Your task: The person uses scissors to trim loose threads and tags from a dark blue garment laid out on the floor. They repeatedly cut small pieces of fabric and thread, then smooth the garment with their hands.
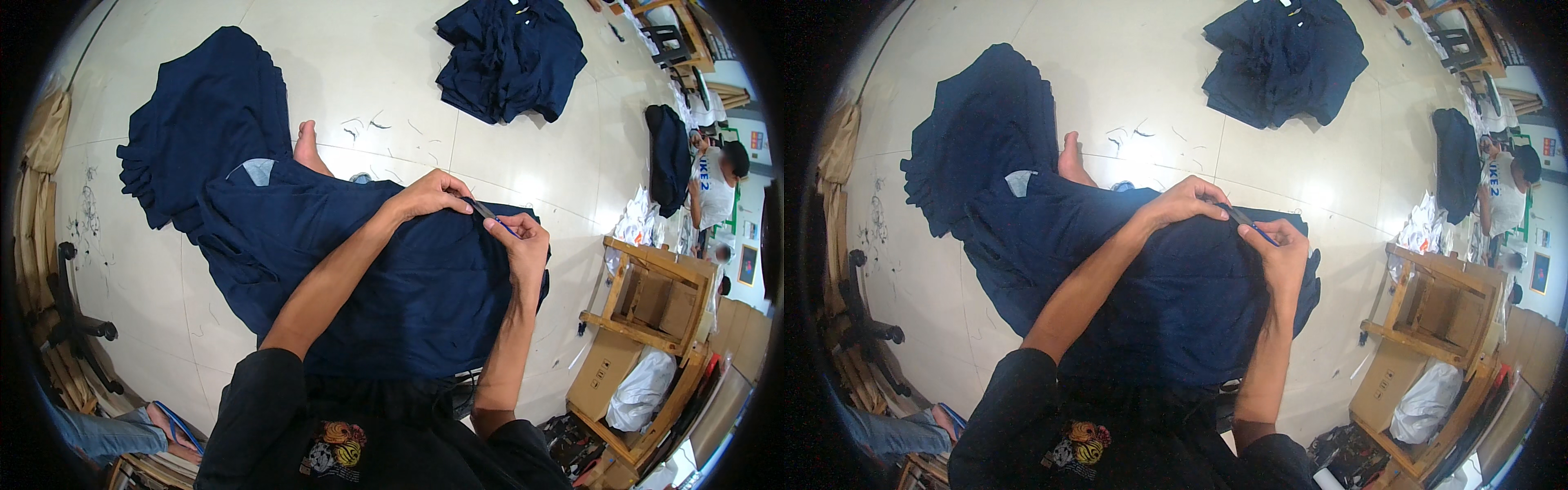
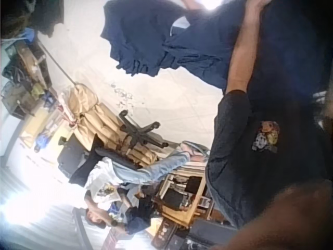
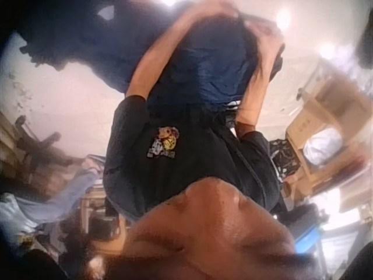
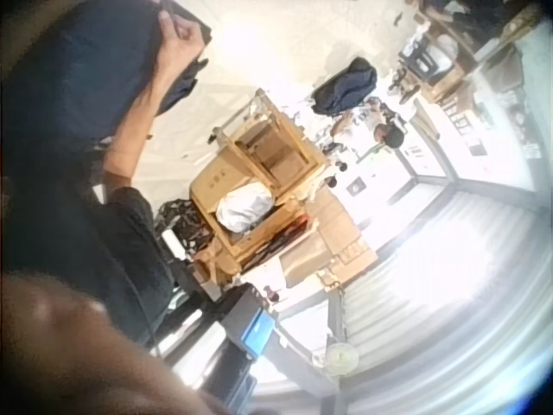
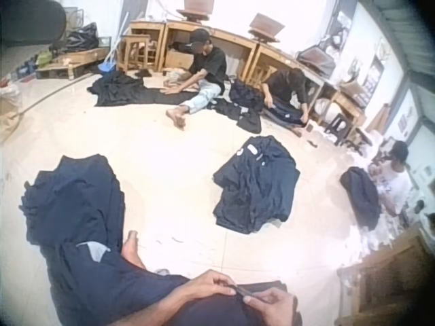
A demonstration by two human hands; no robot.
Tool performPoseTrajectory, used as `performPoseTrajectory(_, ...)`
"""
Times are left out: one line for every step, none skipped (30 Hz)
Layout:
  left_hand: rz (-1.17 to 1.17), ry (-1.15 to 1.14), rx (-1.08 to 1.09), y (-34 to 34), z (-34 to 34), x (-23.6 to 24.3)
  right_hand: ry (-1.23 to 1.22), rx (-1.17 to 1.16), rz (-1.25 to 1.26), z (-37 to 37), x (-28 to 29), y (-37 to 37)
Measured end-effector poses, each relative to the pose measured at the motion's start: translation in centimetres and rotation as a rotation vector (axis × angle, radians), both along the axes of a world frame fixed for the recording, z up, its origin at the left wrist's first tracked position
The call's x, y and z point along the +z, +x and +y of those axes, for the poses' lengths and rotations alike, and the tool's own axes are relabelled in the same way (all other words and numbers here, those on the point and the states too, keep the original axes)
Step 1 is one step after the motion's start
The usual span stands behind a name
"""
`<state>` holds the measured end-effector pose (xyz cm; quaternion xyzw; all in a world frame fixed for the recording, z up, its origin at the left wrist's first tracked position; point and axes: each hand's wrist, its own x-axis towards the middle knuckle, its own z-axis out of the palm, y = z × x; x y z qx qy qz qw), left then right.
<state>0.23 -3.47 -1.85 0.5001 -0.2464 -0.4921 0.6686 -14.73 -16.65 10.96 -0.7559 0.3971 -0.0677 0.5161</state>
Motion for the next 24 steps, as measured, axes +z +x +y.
performPoseTrajectory(-0.003, -0.003, 0.005, 0.00, 0.02, -0.01, 0.010, -0.011, -0.006, 0.27, -0.07, 0.14)
performPoseTrajectory(-0.001, -0.007, 0.006, 0.00, 0.00, -0.01, 0.020, -0.023, -0.012, 0.41, -0.11, 0.22)
performPoseTrajectory(0.002, -0.010, 0.007, -0.01, -0.04, -0.01, 0.021, -0.027, -0.011, 0.42, -0.19, 0.23)
performPoseTrajectory(0.005, -0.013, 0.007, -0.04, -0.08, -0.06, 0.021, -0.032, -0.011, 0.42, -0.34, 0.16)
performPoseTrajectory(-0.007, -0.011, 0.009, -0.03, -0.09, -0.12, 0.022, -0.037, -0.010, 0.41, -0.51, 0.10)
performPoseTrajectory(-0.018, -0.009, 0.011, -0.01, -0.11, -0.17, 0.029, -0.035, -0.017, 0.34, -0.69, 0.03)
performPoseTrajectory(-0.029, -0.007, 0.013, -0.01, -0.10, -0.22, 0.036, -0.031, -0.024, 0.23, -0.86, -0.05)
performPoseTrajectory(-0.028, -0.006, 0.016, -0.02, -0.10, -0.25, 0.042, -0.028, -0.030, 0.21, -0.90, -0.07)
performPoseTrajectory(-0.028, -0.006, 0.019, -0.03, -0.10, -0.29, 0.016, -0.026, -0.018, 0.28, -0.80, -0.07)
performPoseTrajectory(-0.027, -0.005, 0.022, -0.03, -0.09, -0.29, -0.011, -0.022, -0.006, 0.45, -0.56, 0.00)
performPoseTrajectory(-0.031, 0.001, 0.021, -0.04, -0.09, -0.28, -0.037, -0.019, 0.006, 0.56, -0.38, 0.05)
performPoseTrajectory(-0.035, 0.007, 0.020, -0.05, -0.09, -0.27, -0.046, -0.017, 0.010, 0.62, -0.29, 0.06)
performPoseTrajectory(-0.040, 0.013, 0.018, -0.07, -0.11, -0.22, -0.055, -0.016, 0.013, 0.65, -0.23, 0.04)
performPoseTrajectory(-0.035, 0.019, 0.016, -0.07, -0.10, -0.16, -0.064, -0.015, 0.017, 0.68, -0.19, 0.03)
performPoseTrajectory(-0.031, 0.024, 0.014, -0.06, -0.09, -0.12, -0.062, -0.017, 0.018, 0.72, -0.17, 0.04)
performPoseTrajectory(-0.028, 0.029, 0.013, -0.03, -0.10, -0.18, -0.060, -0.018, 0.018, 0.77, -0.12, 0.10)
performPoseTrajectory(-0.027, 0.024, 0.015, -0.03, -0.11, -0.24, -0.058, -0.018, 0.019, 0.80, -0.09, 0.16)
performPoseTrajectory(-0.027, 0.019, 0.017, -0.05, -0.13, -0.29, -0.062, -0.012, 0.005, 0.76, -0.24, 0.15)
performPoseTrajectory(-0.026, 0.013, 0.018, -0.08, -0.17, -0.30, -0.067, -0.007, -0.008, 0.66, -0.51, 0.05)
performPoseTrajectory(-0.032, 0.017, 0.018, -0.06, -0.19, -0.31, -0.071, -0.002, -0.021, 0.61, -0.63, 0.01)
performPoseTrajectory(-0.038, 0.022, 0.019, -0.05, -0.19, -0.33, -0.073, 0.000, -0.027, 0.64, -0.61, 0.02)
performPoseTrajectory(-0.044, 0.026, 0.018, -0.04, -0.19, -0.30, -0.074, 0.002, -0.032, 0.71, -0.59, 0.04)
performPoseTrajectory(-0.045, 0.031, 0.017, -0.05, -0.19, -0.27, -0.076, 0.003, -0.038, 0.76, -0.55, 0.06)
performPoseTrajectory(-0.046, 0.036, 0.015, -0.06, -0.20, -0.24, -0.072, -0.001, -0.036, 0.79, -0.46, 0.08)
